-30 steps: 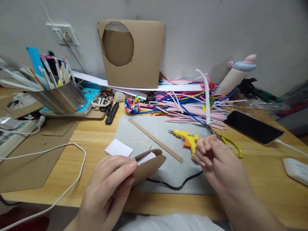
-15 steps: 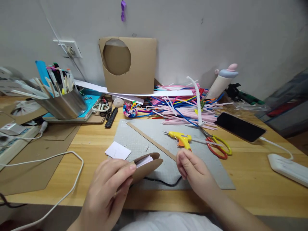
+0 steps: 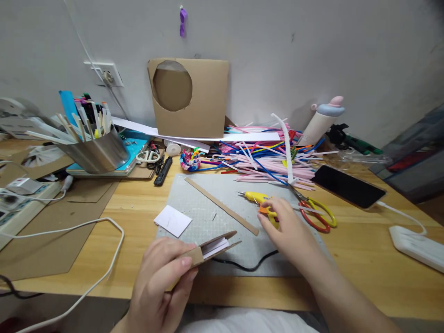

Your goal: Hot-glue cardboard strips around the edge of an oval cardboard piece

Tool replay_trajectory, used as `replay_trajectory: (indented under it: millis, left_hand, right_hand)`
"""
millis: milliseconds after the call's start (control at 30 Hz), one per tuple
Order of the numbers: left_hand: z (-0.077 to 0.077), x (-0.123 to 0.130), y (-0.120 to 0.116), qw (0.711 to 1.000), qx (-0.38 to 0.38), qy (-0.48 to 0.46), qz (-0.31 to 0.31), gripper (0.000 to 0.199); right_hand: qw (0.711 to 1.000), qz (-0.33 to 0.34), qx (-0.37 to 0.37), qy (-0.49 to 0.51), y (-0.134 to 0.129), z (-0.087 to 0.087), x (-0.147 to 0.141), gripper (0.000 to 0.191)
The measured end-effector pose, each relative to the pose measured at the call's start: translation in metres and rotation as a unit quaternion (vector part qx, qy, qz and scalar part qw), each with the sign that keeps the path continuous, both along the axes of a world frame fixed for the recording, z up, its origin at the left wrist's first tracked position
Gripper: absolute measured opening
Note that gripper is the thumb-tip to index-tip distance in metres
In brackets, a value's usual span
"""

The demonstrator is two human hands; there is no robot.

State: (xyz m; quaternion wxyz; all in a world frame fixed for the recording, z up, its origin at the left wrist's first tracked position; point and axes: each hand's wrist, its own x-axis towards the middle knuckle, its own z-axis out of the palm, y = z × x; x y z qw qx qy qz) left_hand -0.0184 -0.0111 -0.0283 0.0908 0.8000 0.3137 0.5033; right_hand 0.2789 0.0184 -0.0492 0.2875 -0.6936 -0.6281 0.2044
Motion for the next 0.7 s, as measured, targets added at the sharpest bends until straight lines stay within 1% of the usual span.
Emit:
replay_trajectory:
  millis: [33, 67, 133, 200, 267, 400, 500, 600, 633, 700]
  left_hand:
    - [0.001, 0.0, 0.0, 1.0, 0.0, 0.006, -0.002, 0.046]
    - [0.001, -0.001, -0.001, 1.0, -0.001, 0.011, -0.004, 0.048]
    - [0.003, -0.002, -0.003, 1.0, -0.008, 0.015, -0.005, 0.055]
    - [0.007, -0.003, -0.007, 0.999, -0.024, 0.03, -0.008, 0.063]
    - [0.013, -0.001, -0.011, 0.998, -0.041, 0.054, -0.011, 0.063]
    - [0.024, 0.005, -0.013, 0.996, -0.058, 0.073, -0.015, 0.06]
    - [0.03, 0.008, -0.006, 0.994, -0.062, 0.085, -0.032, 0.059]
    - [0.035, 0.007, 0.003, 0.991, -0.048, 0.117, -0.054, 0.054]
    - [0.037, 0.007, 0.006, 0.99, -0.047, 0.127, -0.048, 0.052]
    - [0.039, 0.006, 0.009, 0.988, -0.055, 0.145, -0.016, 0.049]
  right_hand:
    - [0.998, -0.025, -0.035, -0.034, 0.007, -0.001, 0.008, 0.014]
    - [0.994, -0.05, -0.069, -0.063, 0.013, -0.003, 0.016, 0.015]
    - [0.982, -0.093, -0.126, -0.104, 0.027, -0.008, 0.028, 0.025]
    - [0.972, -0.111, -0.167, -0.121, 0.038, -0.013, 0.036, 0.032]
    - [0.967, -0.109, -0.193, -0.124, 0.046, -0.017, 0.038, 0.032]
    - [0.968, -0.096, -0.208, -0.106, 0.048, -0.025, 0.037, 0.032]
    - [0.969, -0.103, -0.203, -0.094, 0.042, -0.028, 0.039, 0.033]
    - [0.969, -0.114, -0.2, -0.094, 0.036, -0.026, 0.044, 0.032]
    - [0.967, -0.115, -0.205, -0.096, 0.034, -0.024, 0.045, 0.031]
    - [0.963, -0.115, -0.223, -0.097, 0.032, -0.019, 0.048, 0.031]
